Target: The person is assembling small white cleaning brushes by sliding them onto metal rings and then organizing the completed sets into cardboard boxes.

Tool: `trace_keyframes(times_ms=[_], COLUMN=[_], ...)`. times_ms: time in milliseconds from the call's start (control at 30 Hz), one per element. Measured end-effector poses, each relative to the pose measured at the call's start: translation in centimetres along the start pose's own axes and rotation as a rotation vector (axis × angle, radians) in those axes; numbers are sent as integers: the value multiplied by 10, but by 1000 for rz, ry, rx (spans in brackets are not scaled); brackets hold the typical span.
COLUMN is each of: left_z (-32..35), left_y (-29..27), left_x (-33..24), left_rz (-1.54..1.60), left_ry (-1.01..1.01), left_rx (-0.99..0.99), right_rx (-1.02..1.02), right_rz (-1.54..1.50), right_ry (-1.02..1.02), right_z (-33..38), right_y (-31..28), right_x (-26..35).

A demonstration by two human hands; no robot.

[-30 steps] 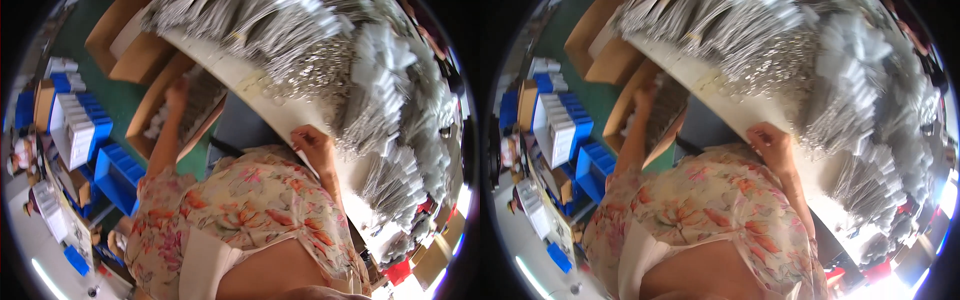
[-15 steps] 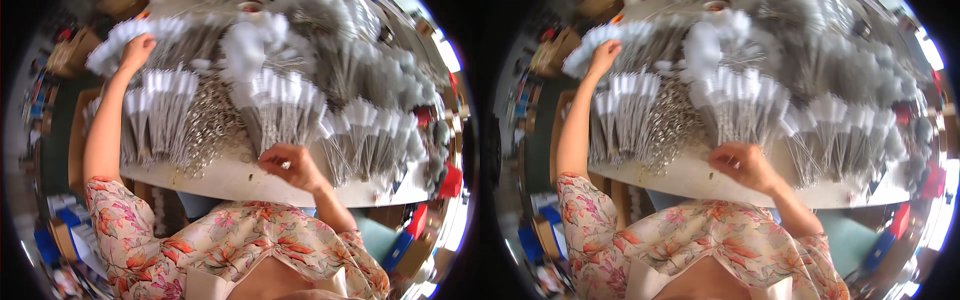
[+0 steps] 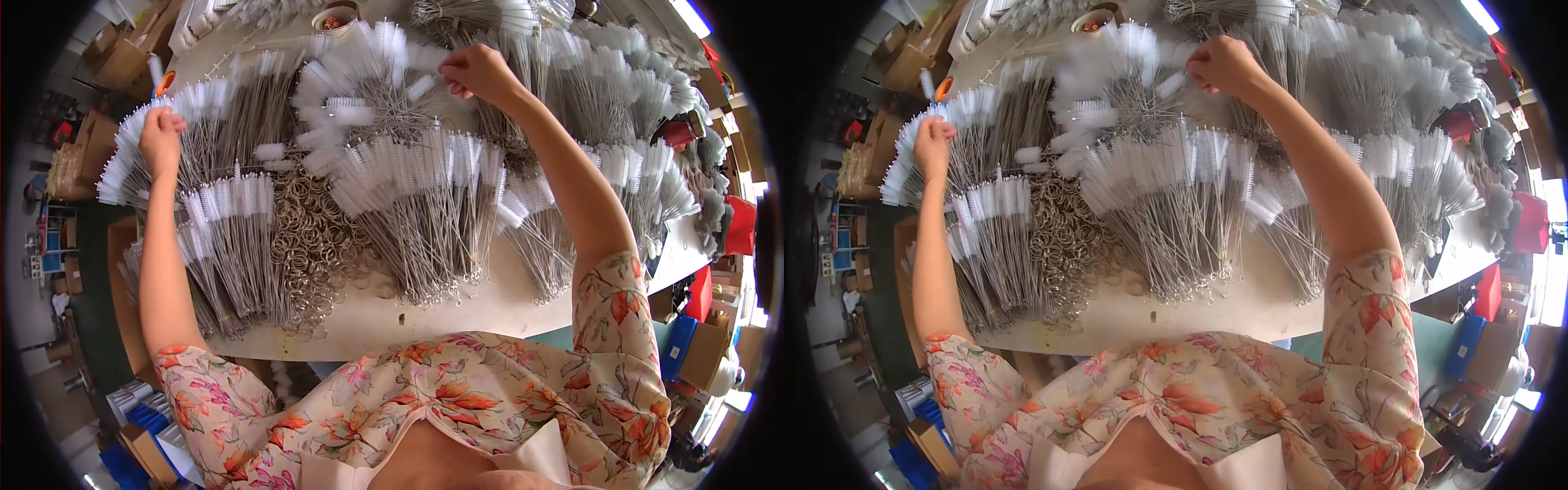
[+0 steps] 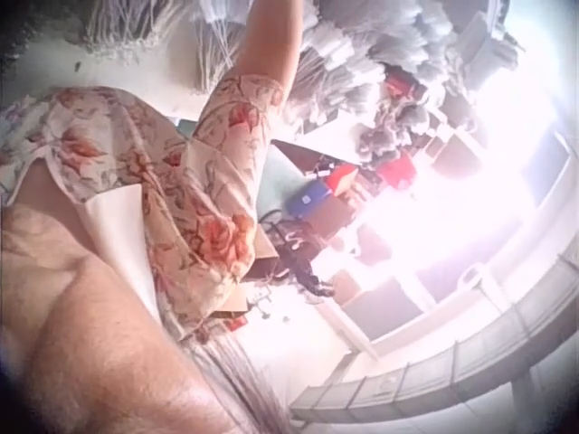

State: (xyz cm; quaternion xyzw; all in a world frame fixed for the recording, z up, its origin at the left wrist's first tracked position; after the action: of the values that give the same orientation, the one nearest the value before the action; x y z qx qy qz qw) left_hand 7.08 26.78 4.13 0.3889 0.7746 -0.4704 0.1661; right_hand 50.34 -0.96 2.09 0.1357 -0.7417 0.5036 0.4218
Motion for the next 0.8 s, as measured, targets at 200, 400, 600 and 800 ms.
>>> trace_keyframes(times_ms=[200, 400, 600, 800], left_z=[40, 62, 41, 36], left_y=[62, 108, 70, -21], left_x=[-73, -44, -24, -83], left_rz=[-193, -337, -21, 821], left_ry=[-53, 135, 25, -333], left_rx=[374, 508, 227, 4], right_rx=[63, 168, -544, -647], right_rz=[-58, -345, -164, -846], right_ry=[218, 410, -58, -314], right_z=[-25, -26, -18, -22], right_y=[48, 77, 4, -132], right_x=[-4, -33, 34, 29])
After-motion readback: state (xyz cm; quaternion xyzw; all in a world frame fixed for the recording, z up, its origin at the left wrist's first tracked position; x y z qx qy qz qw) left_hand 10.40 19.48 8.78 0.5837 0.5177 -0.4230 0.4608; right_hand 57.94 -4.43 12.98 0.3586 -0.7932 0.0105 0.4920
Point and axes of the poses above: each hand's wrist, its own z-axis away from the middle knuckle, its own y-axis out of the palm, x = y × z, the point moved 8 cm from there along -z, towards the middle knuckle, and after that the axes turned 11 degrees about -x, right-handed, at the moved point
